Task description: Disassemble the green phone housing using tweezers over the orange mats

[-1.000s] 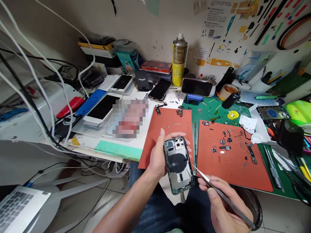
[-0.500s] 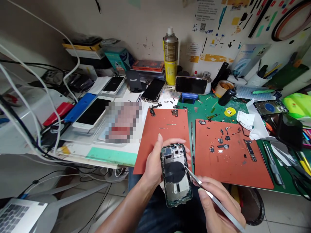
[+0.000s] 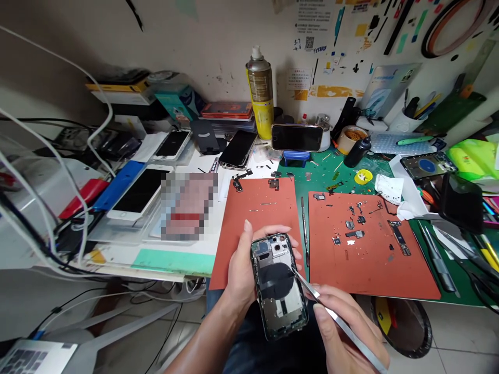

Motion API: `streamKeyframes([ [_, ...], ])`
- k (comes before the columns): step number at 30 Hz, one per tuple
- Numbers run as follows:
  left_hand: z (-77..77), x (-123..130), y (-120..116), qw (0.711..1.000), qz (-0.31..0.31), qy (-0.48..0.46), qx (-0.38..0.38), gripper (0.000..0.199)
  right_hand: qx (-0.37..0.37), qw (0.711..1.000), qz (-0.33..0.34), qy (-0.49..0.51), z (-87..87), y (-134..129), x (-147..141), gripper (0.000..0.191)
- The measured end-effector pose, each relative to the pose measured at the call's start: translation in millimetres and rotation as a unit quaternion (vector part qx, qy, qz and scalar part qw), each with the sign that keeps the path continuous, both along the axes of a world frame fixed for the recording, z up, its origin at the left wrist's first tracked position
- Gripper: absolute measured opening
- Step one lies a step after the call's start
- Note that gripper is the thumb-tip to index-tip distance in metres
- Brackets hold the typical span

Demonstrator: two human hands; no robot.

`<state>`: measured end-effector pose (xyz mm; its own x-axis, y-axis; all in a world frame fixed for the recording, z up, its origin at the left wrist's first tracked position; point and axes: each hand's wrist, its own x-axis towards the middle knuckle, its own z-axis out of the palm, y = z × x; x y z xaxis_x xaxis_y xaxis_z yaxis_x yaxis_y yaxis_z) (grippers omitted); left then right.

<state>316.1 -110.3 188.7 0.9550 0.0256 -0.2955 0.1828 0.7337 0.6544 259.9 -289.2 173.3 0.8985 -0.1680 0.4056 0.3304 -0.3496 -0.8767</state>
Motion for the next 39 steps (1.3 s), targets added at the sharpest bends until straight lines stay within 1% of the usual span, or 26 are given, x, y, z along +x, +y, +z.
streamKeyframes([
  [5,0.2,0,0,1.0,0.013,0.011,0.019,0.07,0.029,0.999,0.014,0.014,0.1,1,1,0.007],
  [10,1.1,0,0,1.0,0.015,0.016,0.014,0.068,0.043,0.999,0.031,0.005,-4.5,0,4,0.01],
  [16,0.2,1,-1,1.0,0.016,0.018,-0.002,0.067,0.011,0.993,0.105,-0.053,-11.3,-12,15,0.02],
  [19,-0.8,1,-1,1.0,0.013,0.015,-0.004,0.068,0.01,0.991,0.123,-0.057,-12.5,-15,18,0.022],
  [24,0.1,2,0,1.0,0.008,0.025,-0.013,0.069,0.027,0.99,0.127,-0.046,-15.4,-14,19,0.023],
  [32,1.1,1,-2,0.999,0.008,0.038,-0.016,0.066,0.037,0.99,0.121,-0.054,-19.6,-9,21,0.022],
  [36,-0.4,1,-2,1.0,0.008,0.022,-0.016,0.065,0.036,0.989,0.135,-0.054,-21.6,-10,21,0.026],
  [39,-0.1,2,-2,1.0,0.011,0.022,-0.015,0.064,0.052,0.988,0.135,-0.05,-22.9,-10,22,0.025],
])
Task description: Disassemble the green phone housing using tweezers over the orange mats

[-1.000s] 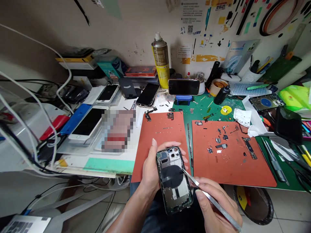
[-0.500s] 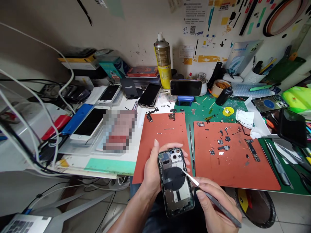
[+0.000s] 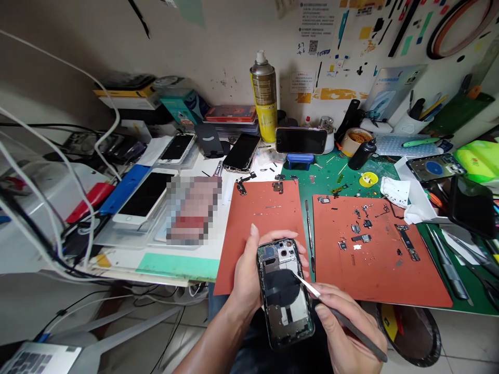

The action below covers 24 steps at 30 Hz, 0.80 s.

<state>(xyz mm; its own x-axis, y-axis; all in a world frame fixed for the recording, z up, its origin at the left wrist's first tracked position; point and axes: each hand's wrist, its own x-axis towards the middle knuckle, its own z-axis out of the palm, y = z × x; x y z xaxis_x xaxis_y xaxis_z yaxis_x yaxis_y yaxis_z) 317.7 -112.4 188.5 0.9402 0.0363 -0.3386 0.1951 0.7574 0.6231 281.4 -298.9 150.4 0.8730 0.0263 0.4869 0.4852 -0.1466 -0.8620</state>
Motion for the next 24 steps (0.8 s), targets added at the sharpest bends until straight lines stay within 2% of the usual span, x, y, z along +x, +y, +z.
streamKeyframes([
  [6,-0.5,-1,0,1.0,0.0,-0.003,0.009,0.066,0.037,0.999,-0.017,0.014,0.6,7,-3,0.019],
  [11,-3.1,0,0,0.999,0.007,-0.011,0.033,0.068,0.071,0.993,-0.097,0.014,1.4,1,-16,0.01],
  [15,-3.2,-1,2,0.999,0.001,-0.013,0.032,0.067,0.054,0.991,-0.125,-0.01,3.4,-27,-17,0.012],
  [19,-0.9,-2,5,0.998,0.023,0.016,0.056,0.063,0.016,0.994,-0.103,0.014,14.7,-68,-14,0.01],
  [22,0.1,3,6,0.995,0.049,0.026,0.085,0.062,0.037,0.992,-0.105,0.056,27.5,-89,-19,0.014],
  [24,3.6,5,2,0.993,0.067,0.027,0.093,0.062,0.065,0.989,-0.114,0.068,34.2,-92,-26,0.013],
])
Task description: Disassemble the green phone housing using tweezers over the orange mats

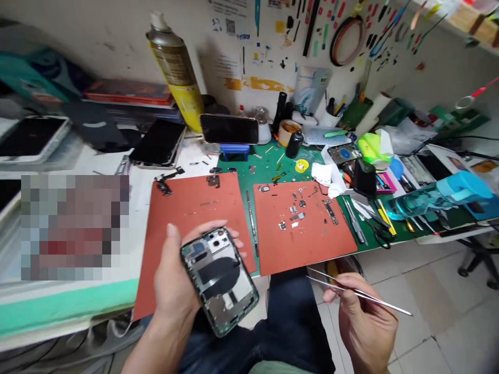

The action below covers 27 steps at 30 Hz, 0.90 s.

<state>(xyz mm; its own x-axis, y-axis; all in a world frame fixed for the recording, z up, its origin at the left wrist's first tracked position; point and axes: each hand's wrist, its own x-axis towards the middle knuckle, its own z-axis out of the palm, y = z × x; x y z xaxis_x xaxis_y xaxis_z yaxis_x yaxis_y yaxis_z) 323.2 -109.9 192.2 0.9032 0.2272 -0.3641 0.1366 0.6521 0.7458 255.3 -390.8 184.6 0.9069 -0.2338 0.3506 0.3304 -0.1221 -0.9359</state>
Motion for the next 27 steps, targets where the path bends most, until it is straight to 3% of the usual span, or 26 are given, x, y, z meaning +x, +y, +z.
streamKeyframes([
  [3,7.0,1,-10,0.999,0.032,0.005,-0.002,0.063,0.002,1.0,-0.013,-0.012,3.2,16,-11,0.01],
  [6,8.4,1,-19,0.997,0.073,0.001,-0.006,0.062,-0.061,0.997,-0.017,-0.051,-1.7,45,-20,0.014],
  [11,5.3,-1,-24,0.996,0.081,-0.022,-0.013,0.062,-0.136,0.981,0.063,-0.12,-17.4,81,-19,0.024],
  [18,2.4,-2,-24,0.996,0.079,-0.038,0.0,0.066,-0.15,0.969,0.117,-0.157,-32.2,79,-13,0.04],
  [27,1.0,-3,-30,0.991,0.131,-0.04,0.003,0.066,-0.171,0.973,0.086,-0.126,-21.5,93,-21,0.035],
])
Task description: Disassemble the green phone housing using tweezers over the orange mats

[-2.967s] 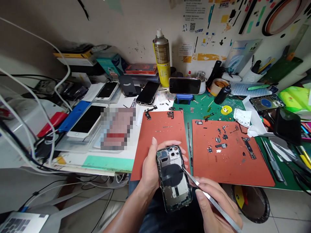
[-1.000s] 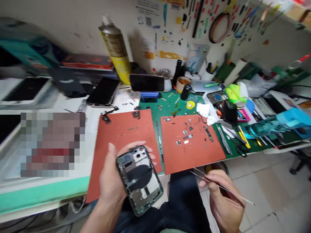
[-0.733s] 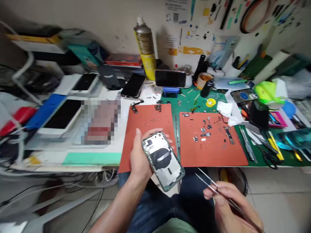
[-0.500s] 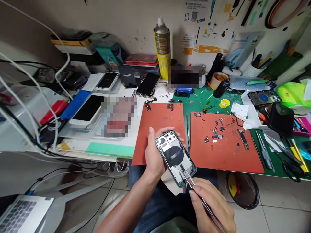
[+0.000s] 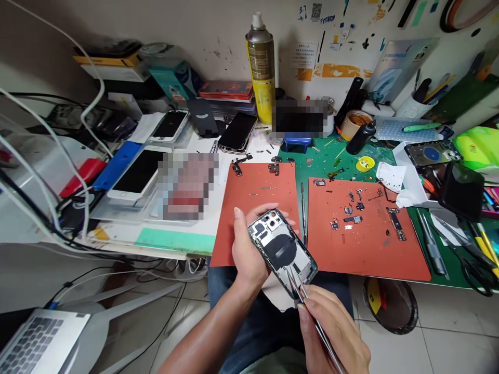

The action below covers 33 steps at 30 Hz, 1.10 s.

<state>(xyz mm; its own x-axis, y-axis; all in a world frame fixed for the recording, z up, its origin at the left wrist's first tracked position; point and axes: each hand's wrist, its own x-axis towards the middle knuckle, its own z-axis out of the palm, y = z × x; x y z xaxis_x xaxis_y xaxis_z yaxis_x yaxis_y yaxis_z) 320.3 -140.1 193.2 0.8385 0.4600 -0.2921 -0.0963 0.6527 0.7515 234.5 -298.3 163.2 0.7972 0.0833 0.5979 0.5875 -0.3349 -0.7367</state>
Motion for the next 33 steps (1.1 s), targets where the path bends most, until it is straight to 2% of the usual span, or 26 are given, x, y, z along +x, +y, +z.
streamKeyframes([
  [6,-1.7,-2,-2,0.999,0.043,-0.009,0.021,0.065,-0.026,1.0,-0.011,-0.007,6.2,5,1,0.039],
  [12,-8.2,-2,-4,0.996,0.072,-0.033,0.044,0.069,-0.025,0.998,-0.041,-0.04,3.7,12,3,0.036],
  [26,-7.0,1,-6,0.996,0.079,-0.015,0.041,0.067,-0.094,0.99,-0.02,-0.106,-8.1,6,5,0.051],
  [29,-6.8,1,-5,0.996,0.077,-0.008,0.04,0.067,-0.087,0.989,-0.019,-0.118,-6.7,7,8,0.056],
  [33,-6.0,2,-5,0.996,0.074,0.002,0.039,0.067,-0.067,0.99,-0.029,-0.123,-5.8,10,9,0.049],
])
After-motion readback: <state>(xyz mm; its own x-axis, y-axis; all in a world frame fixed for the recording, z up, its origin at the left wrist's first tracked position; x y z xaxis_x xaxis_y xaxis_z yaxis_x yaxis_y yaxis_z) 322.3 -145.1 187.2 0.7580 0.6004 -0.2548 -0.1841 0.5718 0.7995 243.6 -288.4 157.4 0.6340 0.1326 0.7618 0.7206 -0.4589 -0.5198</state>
